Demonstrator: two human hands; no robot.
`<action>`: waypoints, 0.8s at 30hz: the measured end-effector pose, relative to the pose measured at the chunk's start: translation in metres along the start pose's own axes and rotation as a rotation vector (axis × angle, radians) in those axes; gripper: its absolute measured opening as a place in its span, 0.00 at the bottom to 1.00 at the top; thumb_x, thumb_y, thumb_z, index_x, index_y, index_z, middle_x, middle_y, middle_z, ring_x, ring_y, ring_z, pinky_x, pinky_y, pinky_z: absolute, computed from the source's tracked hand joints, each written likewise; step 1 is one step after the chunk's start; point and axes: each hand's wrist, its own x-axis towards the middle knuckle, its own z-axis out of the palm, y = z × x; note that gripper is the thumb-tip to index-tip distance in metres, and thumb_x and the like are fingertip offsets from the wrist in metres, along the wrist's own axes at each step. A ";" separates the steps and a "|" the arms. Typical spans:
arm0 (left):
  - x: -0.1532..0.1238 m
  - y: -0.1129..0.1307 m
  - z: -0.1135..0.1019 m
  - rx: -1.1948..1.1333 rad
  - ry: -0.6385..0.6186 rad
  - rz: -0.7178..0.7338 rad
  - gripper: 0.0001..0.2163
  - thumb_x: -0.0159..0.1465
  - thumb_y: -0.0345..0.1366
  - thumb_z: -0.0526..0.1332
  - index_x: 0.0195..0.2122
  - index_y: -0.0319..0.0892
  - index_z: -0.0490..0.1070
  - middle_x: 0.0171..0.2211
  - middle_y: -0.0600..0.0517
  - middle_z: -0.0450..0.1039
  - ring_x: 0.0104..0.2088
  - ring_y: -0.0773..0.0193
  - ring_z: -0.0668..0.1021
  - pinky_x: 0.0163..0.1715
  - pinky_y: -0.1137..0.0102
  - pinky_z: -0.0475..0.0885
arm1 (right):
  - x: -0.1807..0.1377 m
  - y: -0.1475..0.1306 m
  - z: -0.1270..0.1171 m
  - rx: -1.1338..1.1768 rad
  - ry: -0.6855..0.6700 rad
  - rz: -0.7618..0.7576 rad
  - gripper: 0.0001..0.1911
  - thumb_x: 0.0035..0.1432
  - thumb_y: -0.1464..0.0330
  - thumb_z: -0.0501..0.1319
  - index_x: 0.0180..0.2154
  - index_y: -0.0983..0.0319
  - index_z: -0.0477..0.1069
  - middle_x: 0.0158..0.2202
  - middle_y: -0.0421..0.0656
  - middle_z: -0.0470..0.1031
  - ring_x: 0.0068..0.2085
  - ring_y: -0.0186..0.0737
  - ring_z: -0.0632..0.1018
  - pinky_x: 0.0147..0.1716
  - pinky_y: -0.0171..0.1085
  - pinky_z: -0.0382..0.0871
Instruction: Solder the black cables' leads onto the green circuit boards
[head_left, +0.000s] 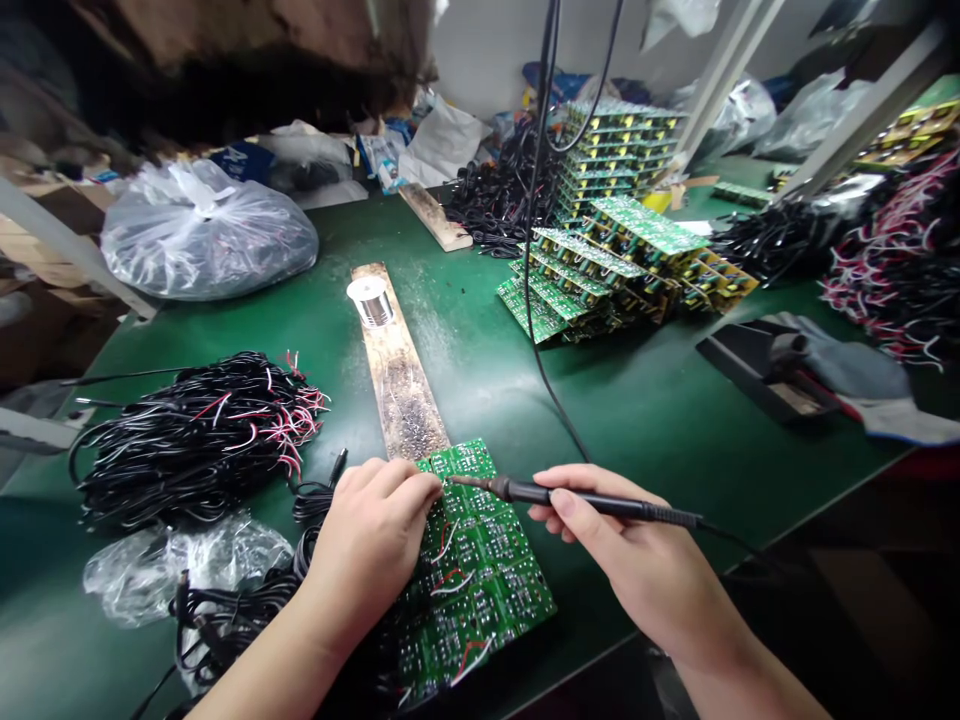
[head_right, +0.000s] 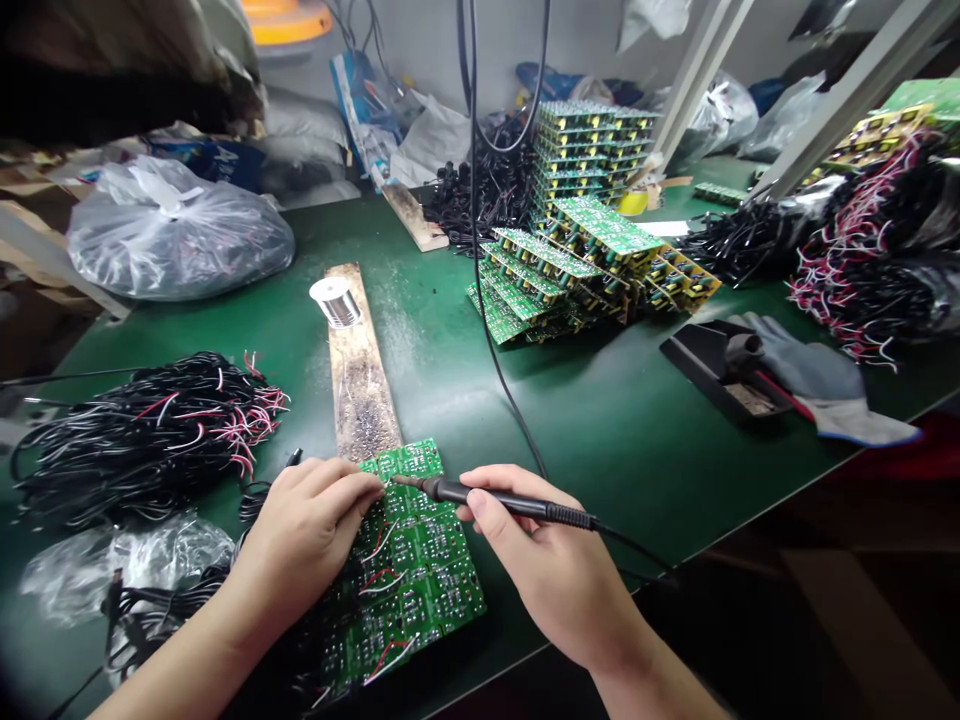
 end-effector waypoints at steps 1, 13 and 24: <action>0.000 0.000 0.000 0.002 -0.003 0.000 0.08 0.73 0.33 0.57 0.42 0.46 0.76 0.39 0.50 0.77 0.39 0.56 0.73 0.42 0.59 0.63 | 0.000 0.000 0.000 -0.006 -0.003 0.001 0.12 0.68 0.57 0.62 0.49 0.54 0.77 0.40 0.39 0.83 0.41 0.35 0.84 0.41 0.30 0.79; 0.000 -0.001 0.001 0.008 0.000 0.003 0.08 0.73 0.34 0.57 0.42 0.46 0.77 0.38 0.51 0.76 0.38 0.57 0.72 0.41 0.59 0.63 | -0.001 -0.008 -0.001 -0.115 -0.024 -0.033 0.10 0.68 0.58 0.62 0.48 0.51 0.77 0.41 0.37 0.83 0.42 0.36 0.85 0.41 0.31 0.80; 0.000 -0.001 0.002 0.023 0.014 0.005 0.10 0.73 0.35 0.56 0.41 0.46 0.77 0.37 0.50 0.77 0.38 0.57 0.73 0.41 0.60 0.64 | -0.002 -0.007 0.002 -0.149 0.005 -0.054 0.10 0.68 0.58 0.62 0.48 0.51 0.78 0.40 0.37 0.83 0.40 0.36 0.85 0.40 0.32 0.81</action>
